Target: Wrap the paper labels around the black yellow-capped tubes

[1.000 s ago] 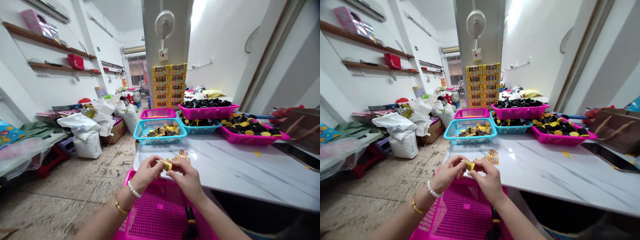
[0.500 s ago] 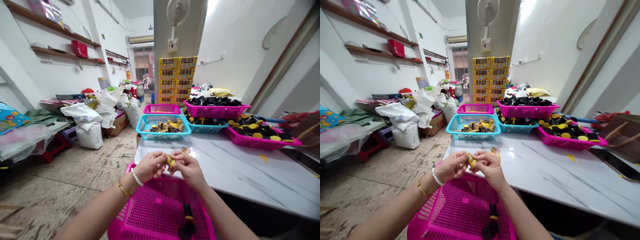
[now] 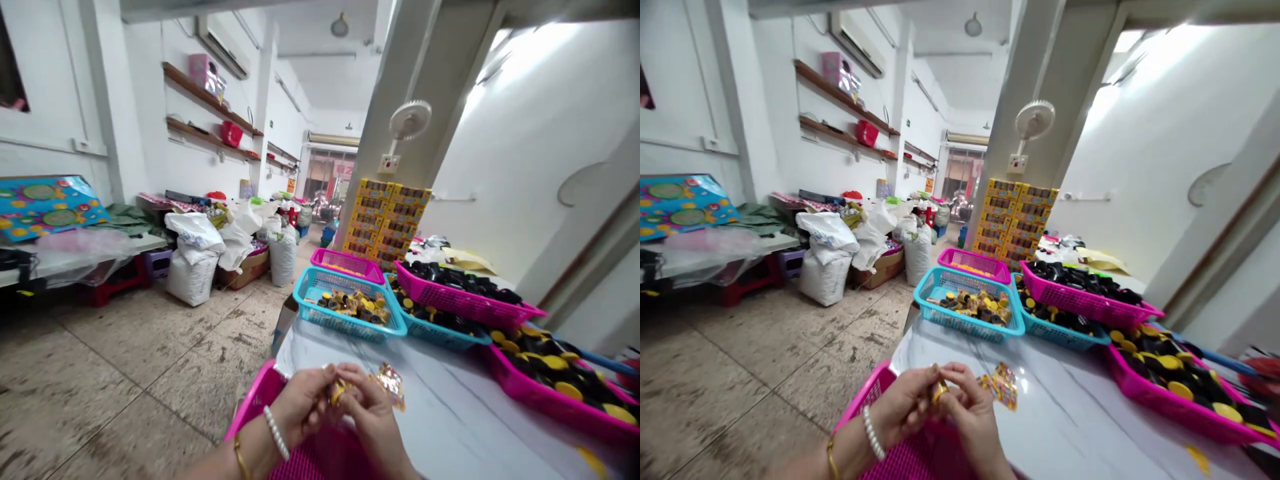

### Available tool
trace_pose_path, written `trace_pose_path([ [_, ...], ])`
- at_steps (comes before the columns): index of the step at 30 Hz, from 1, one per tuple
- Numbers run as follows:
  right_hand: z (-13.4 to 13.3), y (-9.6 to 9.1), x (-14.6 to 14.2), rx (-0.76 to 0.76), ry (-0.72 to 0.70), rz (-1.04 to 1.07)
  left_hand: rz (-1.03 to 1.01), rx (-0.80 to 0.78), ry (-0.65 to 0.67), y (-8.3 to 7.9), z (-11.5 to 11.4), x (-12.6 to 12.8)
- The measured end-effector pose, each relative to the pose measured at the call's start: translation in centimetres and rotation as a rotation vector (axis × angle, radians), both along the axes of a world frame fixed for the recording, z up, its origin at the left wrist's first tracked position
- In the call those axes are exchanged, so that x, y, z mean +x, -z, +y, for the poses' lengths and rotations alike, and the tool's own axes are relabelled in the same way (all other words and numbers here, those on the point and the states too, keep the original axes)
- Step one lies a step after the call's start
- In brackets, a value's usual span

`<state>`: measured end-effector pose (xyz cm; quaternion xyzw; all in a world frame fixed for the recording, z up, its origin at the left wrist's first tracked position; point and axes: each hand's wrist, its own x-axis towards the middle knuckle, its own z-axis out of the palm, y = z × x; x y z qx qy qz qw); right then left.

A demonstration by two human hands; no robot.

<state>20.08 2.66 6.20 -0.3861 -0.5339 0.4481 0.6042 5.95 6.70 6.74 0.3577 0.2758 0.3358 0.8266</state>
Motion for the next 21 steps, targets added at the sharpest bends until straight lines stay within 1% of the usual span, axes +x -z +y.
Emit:
trace_pose_path([
  [2, -0.4, -0.6, -0.3, 0.015, 0.048, -0.053, 0.031, -0.008, -0.025, -0.5, -0.6, -0.7],
  [4, -0.6, -0.9, -0.4, 0.043, 0.087, -0.004, -0.026, -0.016, -0.010, -0.8, -0.9, -1.2],
  [6, -0.7, -0.7, -0.5, 0.032, 0.094, 0.019, -0.081, -0.016, 0.023, -0.8, -0.8, -1.3],
  [10, -0.5, -0.4, -0.5, -0.023, 0.073, -0.089, -0.100, -0.042, 0.026, -0.6, -0.2, -1.1],
  [12, 0.6, -1.3, -0.1, 0.018, 0.099, -0.140, -0.103, -0.082, 0.009, -0.6, 0.1, -1.0],
  [14, 2.5, -3.0, 0.9, 0.099, 0.177, -0.198, -0.091, -0.129, -0.010, -0.7, 0.2, -1.2],
  [16, 4.8, -5.2, 2.6, 0.180, 0.288, -0.302, -0.054, -0.150, -0.011, -0.7, 0.0, -1.8],
  [17, 5.9, -6.1, 3.6, 0.204, 0.319, -0.386, -0.030, -0.140, -0.007, -0.5, -0.3, -2.2],
  [18, 6.7, -6.8, 4.7, 0.230, 0.386, -0.504, -0.008, -0.120, 0.001, -0.3, -0.6, -2.7],
  [19, 7.2, -7.1, 5.6, 0.251, 0.467, -0.622, 0.013, -0.096, 0.010, -0.1, -1.1, -3.2],
  [20, 7.4, -7.0, 6.3, 0.261, 0.526, -0.736, 0.033, -0.071, 0.018, 0.3, -1.6, -3.8],
  [21, 7.1, -6.5, 6.8, 0.261, 0.567, -0.850, 0.053, -0.058, 0.024, 0.7, -2.1, -4.4],
])
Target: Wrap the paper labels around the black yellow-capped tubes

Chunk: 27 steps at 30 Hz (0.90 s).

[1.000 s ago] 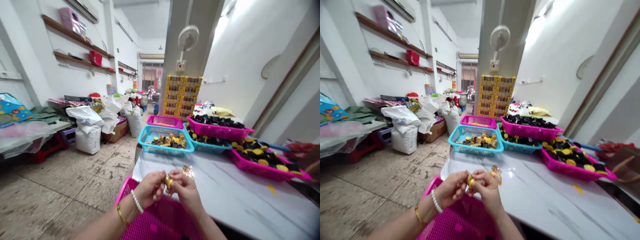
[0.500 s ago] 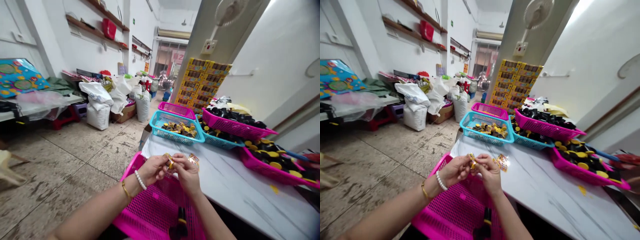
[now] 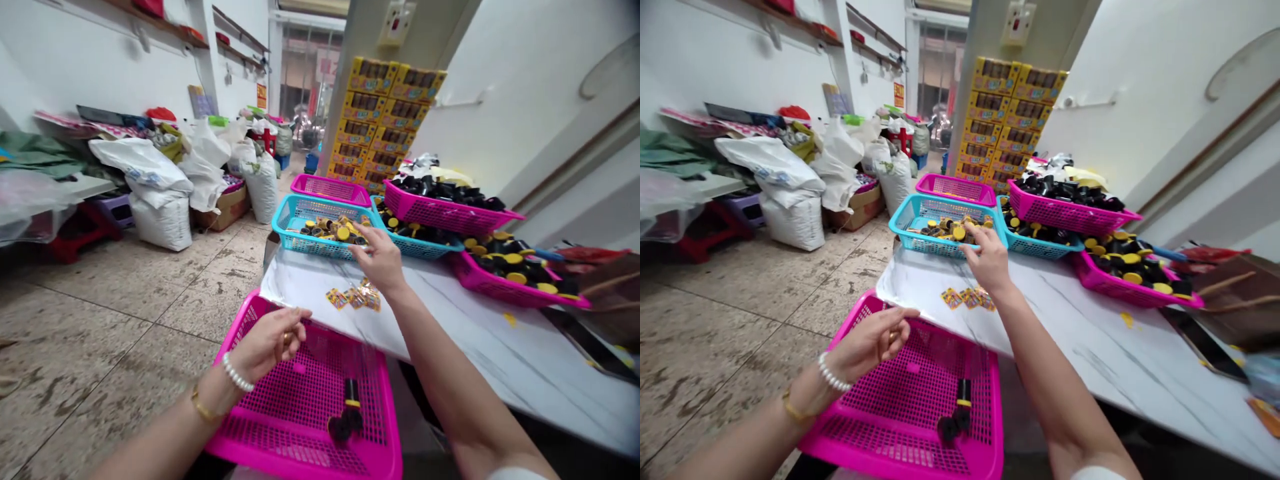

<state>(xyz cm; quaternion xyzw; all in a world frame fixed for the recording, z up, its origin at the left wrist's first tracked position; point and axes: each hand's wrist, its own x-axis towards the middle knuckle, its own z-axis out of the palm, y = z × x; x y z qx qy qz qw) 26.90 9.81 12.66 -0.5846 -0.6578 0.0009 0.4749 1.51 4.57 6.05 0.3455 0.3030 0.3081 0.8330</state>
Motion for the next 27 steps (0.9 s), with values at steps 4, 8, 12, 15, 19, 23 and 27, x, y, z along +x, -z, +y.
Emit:
trace_pose_path([
  [4, -2.4, 4.7, 0.1, -0.150, 0.052, -0.280, 0.074, 0.003, 0.012, 1.6, -2.6, -1.7],
  [8, -4.1, 7.6, -0.8, -0.220, 0.041, -0.334, 0.096, -0.005, 0.040, 1.9, -4.5, -2.2],
  [12, -7.8, 6.8, -1.2, -0.187, 0.001, -0.294, 0.112, 0.001, 0.019, 1.6, -5.5, -3.2],
  [15, -12.4, 6.4, -1.7, -0.357, -0.261, -0.354, 0.131, -0.012, -0.084, 2.0, -5.5, -4.1],
  [19, -17.5, 9.1, -3.2, -0.819, -0.460, -0.752, 0.165, -0.043, -0.163, 3.0, -5.3, -4.0],
  [23, -18.7, 12.9, -5.5, -0.892, -0.351, -0.911, 0.166, -0.048, -0.108, 3.3, -5.5, -3.0],
  [27, -17.3, 12.8, -6.4, -0.840, -0.370, -0.800, 0.166, -0.035, -0.110, 3.2, -5.6, -2.9],
])
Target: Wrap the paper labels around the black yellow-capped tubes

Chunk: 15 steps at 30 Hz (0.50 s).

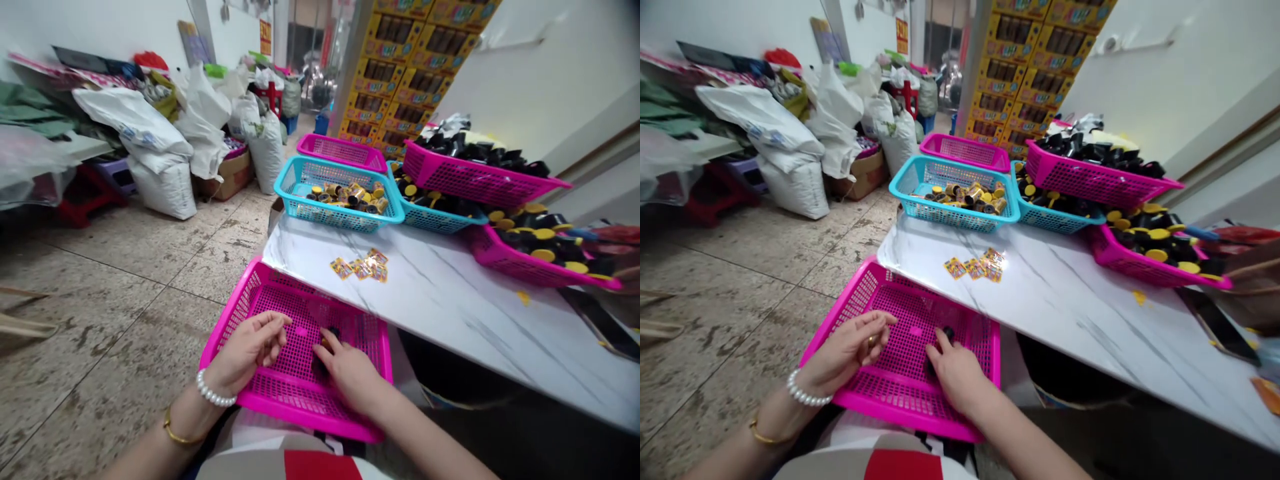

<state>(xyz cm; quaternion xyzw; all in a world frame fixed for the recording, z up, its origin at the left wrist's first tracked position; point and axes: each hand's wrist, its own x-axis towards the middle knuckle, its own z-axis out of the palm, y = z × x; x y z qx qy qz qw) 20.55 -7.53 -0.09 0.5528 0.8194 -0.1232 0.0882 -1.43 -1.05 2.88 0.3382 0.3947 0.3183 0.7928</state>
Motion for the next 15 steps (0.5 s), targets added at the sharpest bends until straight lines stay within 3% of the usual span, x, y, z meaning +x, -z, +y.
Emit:
trace_pose_path([
  [4, 2.7, -3.4, 1.5, 0.129, 0.022, 0.322, 0.000, 0.002, -0.029, 0.2, 0.0, -0.5],
  [8, 8.0, -6.0, 4.2, 0.547, 0.179, 0.486, -0.003, 0.011, -0.039, 0.5, -0.2, -0.5],
  [11, 11.9, -6.0, 5.8, 0.686, 0.258, 0.361, -0.020, 0.009, -0.018, 0.4, -0.3, -0.1],
  [15, 14.2, -4.9, 6.3, 0.630, 0.211, 0.298, -0.040, 0.002, -0.011, -0.1, 0.2, 0.6],
])
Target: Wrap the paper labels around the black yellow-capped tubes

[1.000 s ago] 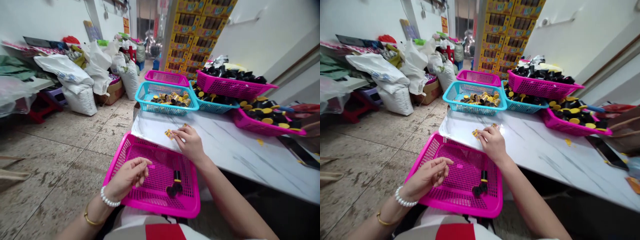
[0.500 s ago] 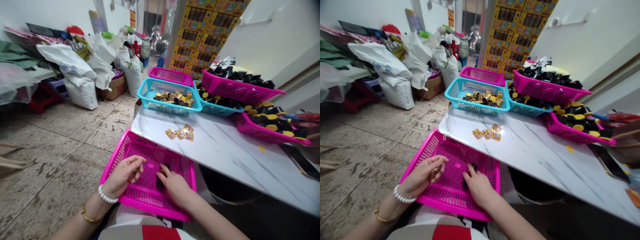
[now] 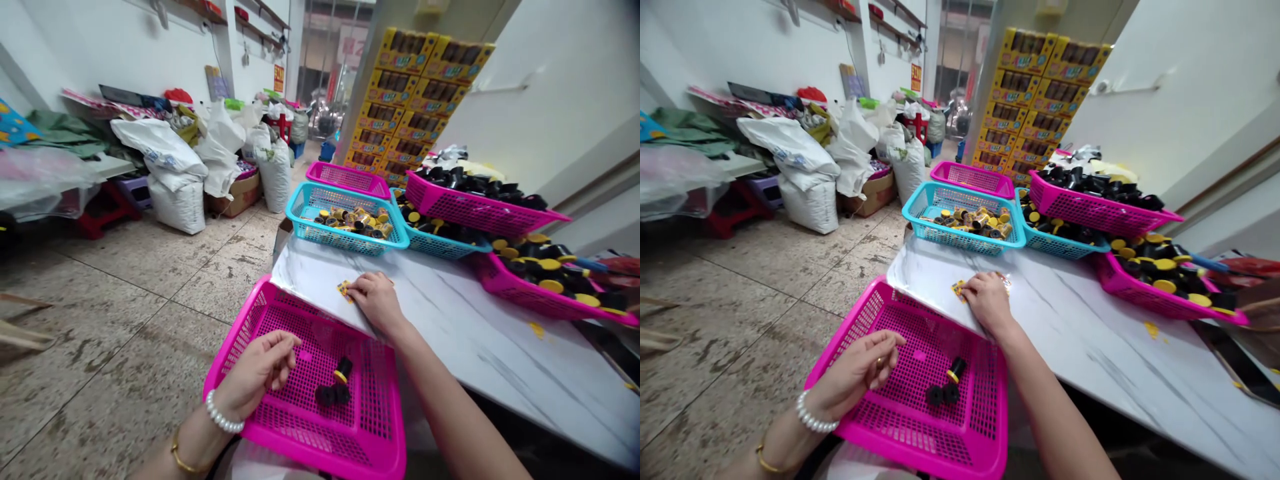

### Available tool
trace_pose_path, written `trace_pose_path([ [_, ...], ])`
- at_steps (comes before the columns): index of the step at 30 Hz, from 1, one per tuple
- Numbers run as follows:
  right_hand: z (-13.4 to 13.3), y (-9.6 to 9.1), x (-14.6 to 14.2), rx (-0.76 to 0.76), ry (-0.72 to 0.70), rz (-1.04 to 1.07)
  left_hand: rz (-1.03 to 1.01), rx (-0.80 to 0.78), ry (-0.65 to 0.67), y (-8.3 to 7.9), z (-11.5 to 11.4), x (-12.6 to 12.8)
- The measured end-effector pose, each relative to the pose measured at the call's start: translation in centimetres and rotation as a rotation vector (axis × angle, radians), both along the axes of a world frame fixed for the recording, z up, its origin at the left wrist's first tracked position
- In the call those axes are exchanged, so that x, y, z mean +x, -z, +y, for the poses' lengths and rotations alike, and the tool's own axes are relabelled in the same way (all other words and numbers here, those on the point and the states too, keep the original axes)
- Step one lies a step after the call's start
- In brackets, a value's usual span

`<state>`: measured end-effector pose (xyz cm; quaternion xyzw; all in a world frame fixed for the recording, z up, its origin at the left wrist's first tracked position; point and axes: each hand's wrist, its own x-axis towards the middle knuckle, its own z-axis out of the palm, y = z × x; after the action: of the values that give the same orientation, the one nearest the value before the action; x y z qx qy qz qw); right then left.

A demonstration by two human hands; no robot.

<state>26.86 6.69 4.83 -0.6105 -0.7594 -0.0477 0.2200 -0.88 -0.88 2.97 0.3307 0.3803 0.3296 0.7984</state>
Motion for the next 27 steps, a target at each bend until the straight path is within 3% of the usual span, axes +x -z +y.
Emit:
trace_pose_path([
  [7, 0.0, 0.7, -0.1, 0.017, 0.024, -0.016, 0.001, 0.041, 0.016, -1.2, 1.1, 1.4],
  [12, 0.6, 0.2, 0.3, 0.036, -0.034, -0.009, 0.014, 0.023, -0.013, -0.2, 0.4, 0.6],
  [15, -0.2, -0.7, -1.1, 0.059, -0.060, 0.016, 0.020, 0.033, -0.035, 0.1, 0.2, 0.0],
  [18, -2.5, -1.6, -4.1, -0.010, -0.122, 0.244, 0.084, 0.116, -0.080, -0.8, 0.4, -0.1],
  [23, -6.6, -1.9, -8.9, -0.407, -0.231, 0.842, 0.157, 0.284, -0.172, -2.4, 0.7, 0.4],
  [27, -7.8, -0.9, -10.3, -0.468, -0.163, 1.044, 0.163, 0.292, -0.320, -2.3, 0.0, 0.5],
])
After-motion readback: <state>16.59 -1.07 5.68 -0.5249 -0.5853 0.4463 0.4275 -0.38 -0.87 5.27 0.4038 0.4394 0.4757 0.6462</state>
